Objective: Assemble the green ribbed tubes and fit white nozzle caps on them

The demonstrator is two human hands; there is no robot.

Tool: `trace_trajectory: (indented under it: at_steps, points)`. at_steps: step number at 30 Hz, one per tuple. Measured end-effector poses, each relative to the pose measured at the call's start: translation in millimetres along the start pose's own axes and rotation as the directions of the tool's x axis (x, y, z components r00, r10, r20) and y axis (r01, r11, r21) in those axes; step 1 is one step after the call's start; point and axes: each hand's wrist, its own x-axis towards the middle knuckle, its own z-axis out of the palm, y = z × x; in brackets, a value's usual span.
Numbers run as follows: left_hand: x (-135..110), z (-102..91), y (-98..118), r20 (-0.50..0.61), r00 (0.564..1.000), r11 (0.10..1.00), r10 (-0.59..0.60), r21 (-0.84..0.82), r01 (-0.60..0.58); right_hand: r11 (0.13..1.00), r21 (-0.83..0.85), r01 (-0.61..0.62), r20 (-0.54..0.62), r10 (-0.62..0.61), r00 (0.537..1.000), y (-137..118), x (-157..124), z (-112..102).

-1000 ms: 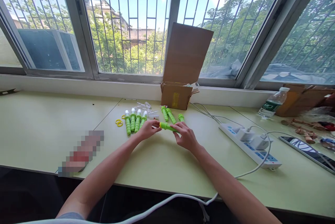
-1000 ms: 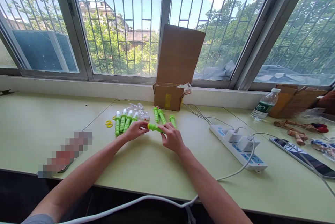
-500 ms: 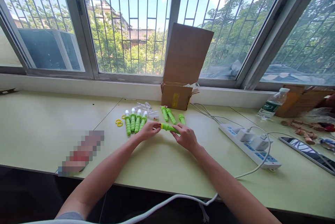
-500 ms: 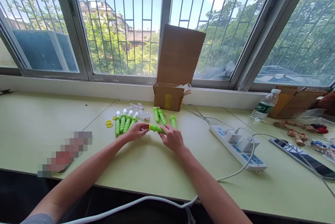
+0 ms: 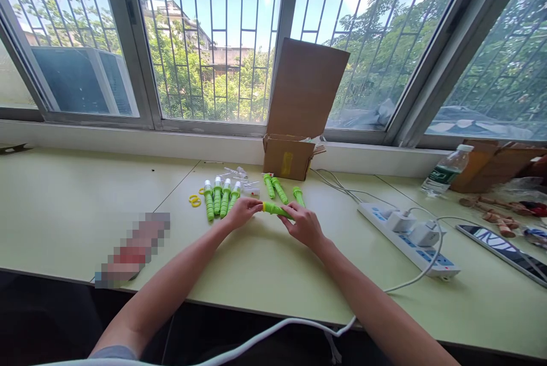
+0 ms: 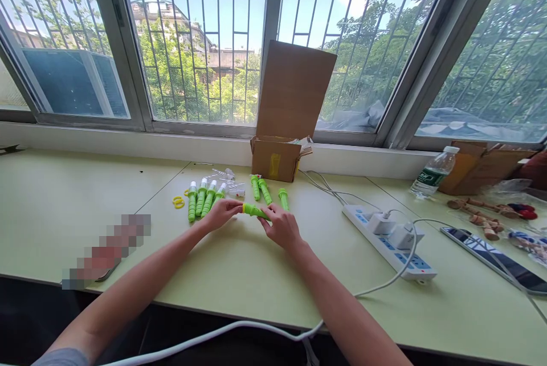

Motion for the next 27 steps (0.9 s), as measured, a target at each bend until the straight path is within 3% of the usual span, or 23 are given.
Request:
trace_trajectory:
  at_steps: [3, 9, 15, 27]
  points:
    - [-1.3, -0.9, 3.2, -0.026, 0.998, 0.997, -0.061, 0.037, 0.062, 1.0, 0.008, 0.014, 0.013, -0.014, 1.0, -1.2, -0.3, -0.2]
    - [-2.7, 0.8, 7.3, -0.025, 0.99, 0.989, -0.139, -0.055, 0.137, 1.0, 0.006, 0.025, 0.006, -0.025, 1.0, -1.6, 0.0, -0.3]
    - [-1.0, 5.4, 4.9, -0.065, 0.991, 0.986, -0.115, -0.128, 0.106, 1.0, 0.008, 0.017, 0.004, -0.017, 1.0, 0.9, 0.4, 2.0]
    - [-1.8, 6.2, -0.2, -0.08, 0.989, 0.992, -0.127, -0.036, 0.124, 0.999, 0.052, -0.008, 0.131, 0.001, 0.991, 0.1, 0.9, 5.3]
